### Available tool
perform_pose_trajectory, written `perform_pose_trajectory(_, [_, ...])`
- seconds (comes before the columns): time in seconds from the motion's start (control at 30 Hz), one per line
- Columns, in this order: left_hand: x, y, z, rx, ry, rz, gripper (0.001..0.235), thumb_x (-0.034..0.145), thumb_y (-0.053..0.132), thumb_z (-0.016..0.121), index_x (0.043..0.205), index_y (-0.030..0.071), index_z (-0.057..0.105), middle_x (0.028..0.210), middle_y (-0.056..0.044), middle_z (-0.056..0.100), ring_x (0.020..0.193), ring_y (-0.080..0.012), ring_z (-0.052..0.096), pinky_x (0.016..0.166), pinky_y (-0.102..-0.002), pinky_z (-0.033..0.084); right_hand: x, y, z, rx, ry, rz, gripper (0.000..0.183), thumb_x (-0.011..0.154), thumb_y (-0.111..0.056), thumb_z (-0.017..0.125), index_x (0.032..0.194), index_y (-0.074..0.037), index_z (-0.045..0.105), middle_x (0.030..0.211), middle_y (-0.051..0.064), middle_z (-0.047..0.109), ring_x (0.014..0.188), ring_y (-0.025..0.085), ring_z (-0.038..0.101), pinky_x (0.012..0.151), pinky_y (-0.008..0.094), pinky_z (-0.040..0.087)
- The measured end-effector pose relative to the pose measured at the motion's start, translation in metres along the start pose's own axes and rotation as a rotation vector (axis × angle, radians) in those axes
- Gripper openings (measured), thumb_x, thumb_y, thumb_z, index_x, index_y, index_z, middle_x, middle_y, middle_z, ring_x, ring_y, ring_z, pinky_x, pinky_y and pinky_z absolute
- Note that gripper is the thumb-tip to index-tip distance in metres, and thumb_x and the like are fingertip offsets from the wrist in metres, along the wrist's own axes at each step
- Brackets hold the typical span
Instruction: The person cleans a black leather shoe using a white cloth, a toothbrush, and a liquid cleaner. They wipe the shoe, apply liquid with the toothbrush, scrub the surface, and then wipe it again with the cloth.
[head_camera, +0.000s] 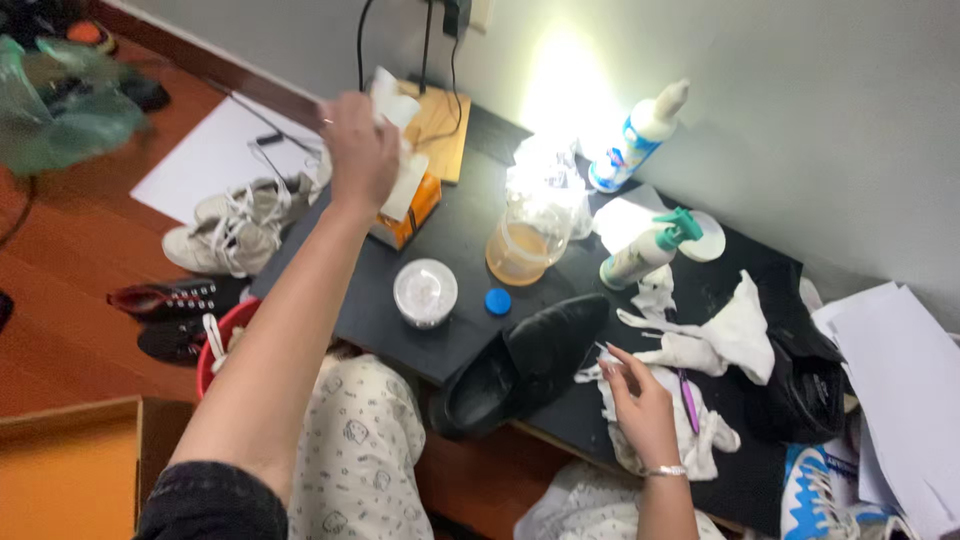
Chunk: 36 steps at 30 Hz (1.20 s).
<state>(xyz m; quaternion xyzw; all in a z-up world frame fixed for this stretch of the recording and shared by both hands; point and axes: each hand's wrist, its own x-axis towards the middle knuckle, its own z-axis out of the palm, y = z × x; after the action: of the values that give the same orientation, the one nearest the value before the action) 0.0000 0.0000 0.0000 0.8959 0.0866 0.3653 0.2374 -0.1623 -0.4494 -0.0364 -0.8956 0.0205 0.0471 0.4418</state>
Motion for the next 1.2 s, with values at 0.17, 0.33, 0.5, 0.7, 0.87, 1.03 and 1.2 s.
perform_pose_trajectory(0.17, [0.031, 0.010, -0.006, -0.646, -0.041, -0.455, 0.034, 0.100, 0.028, 0.060, 0.102, -0.006, 0.063, 0.097, -0.024, 0.073, 0.094, -0.0388, 0.072, 0.088, -0.052, 0.057, 0.002, -0.003, 0.005, -0.004, -0.009, 0.006, 0.038, 0.097, -0.023, 0.061, 0.133, -0.012, 0.068, 0.106, 0.009, 0.082, 0.100, 0.017, 0.077, 0.088, 0.032, 0.058])
perform_pose_trajectory(0.33, [-0.028, 0.101, -0.011, -0.364, -0.247, 0.549, 0.042, 0.106, 0.019, 0.052, 0.143, -0.002, 0.053, 0.127, -0.035, 0.063, 0.113, -0.0495, 0.063, 0.092, -0.054, 0.052, -0.005, -0.028, 0.023, 0.456, -0.148, -0.110, 0.054, 0.103, -0.033, 0.049, 0.152, -0.011, 0.046, 0.128, 0.013, 0.075, 0.115, 0.023, 0.074, 0.105, 0.034, 0.051])
perform_pose_trajectory(0.5, [-0.142, 0.217, -0.065, -0.408, -0.900, 0.617, 0.032, 0.089, 0.020, 0.064, 0.117, 0.005, 0.058, 0.118, -0.020, 0.067, 0.120, -0.0396, 0.062, 0.103, -0.049, 0.050, -0.024, -0.023, 0.030, 1.452, -0.711, 0.023, 0.067, 0.095, -0.046, 0.048, 0.154, -0.016, 0.037, 0.154, 0.012, 0.052, 0.134, 0.030, 0.055, 0.107, 0.048, 0.047])
perform_pose_trajectory(0.7, [-0.198, 0.222, -0.089, -0.710, -0.579, 0.434, 0.070, 0.084, 0.023, 0.075, 0.145, 0.001, 0.051, 0.156, -0.029, 0.037, 0.146, -0.0465, 0.031, 0.121, -0.056, 0.020, -0.022, 0.041, 0.021, 1.226, -0.227, 0.149, 0.040, 0.106, -0.025, 0.048, 0.137, 0.000, 0.051, 0.130, 0.015, 0.063, 0.118, 0.026, 0.063, 0.101, 0.042, 0.051])
perform_pose_trajectory(0.87, [-0.225, 0.203, -0.110, -0.420, -0.536, 0.214, 0.081, 0.082, 0.036, 0.080, 0.145, -0.001, 0.045, 0.155, -0.028, 0.036, 0.146, -0.0485, 0.031, 0.119, -0.055, 0.025, -0.005, 0.048, -0.007, 1.005, 0.131, 0.269, 0.037, 0.105, -0.020, 0.046, 0.137, -0.002, 0.054, 0.122, 0.011, 0.067, 0.107, 0.022, 0.065, 0.092, 0.038, 0.051])
perform_pose_trajectory(1.03, [-0.247, 0.173, -0.109, -0.159, -0.580, 0.034, 0.114, 0.061, 0.043, 0.089, 0.147, -0.005, 0.033, 0.152, -0.033, 0.032, 0.137, -0.0510, 0.034, 0.109, -0.058, 0.032, 0.045, 0.050, 0.028, 0.354, 0.492, 0.039, 0.039, 0.098, -0.017, 0.067, 0.129, 0.001, 0.052, 0.124, 0.014, 0.061, 0.115, 0.025, 0.059, 0.098, 0.037, 0.049])
perform_pose_trajectory(1.2, [-0.272, 0.149, -0.101, -0.337, -0.583, -0.188, 0.116, 0.062, 0.026, 0.094, 0.152, -0.003, 0.027, 0.143, -0.029, 0.049, 0.131, -0.0450, 0.051, 0.104, -0.049, 0.047, 0.074, 0.027, 0.065, -0.378, 0.482, -0.355, 0.033, 0.082, -0.008, 0.070, 0.115, -0.012, 0.072, 0.137, 0.022, 0.058, 0.127, 0.042, 0.053, 0.103, 0.050, 0.040])
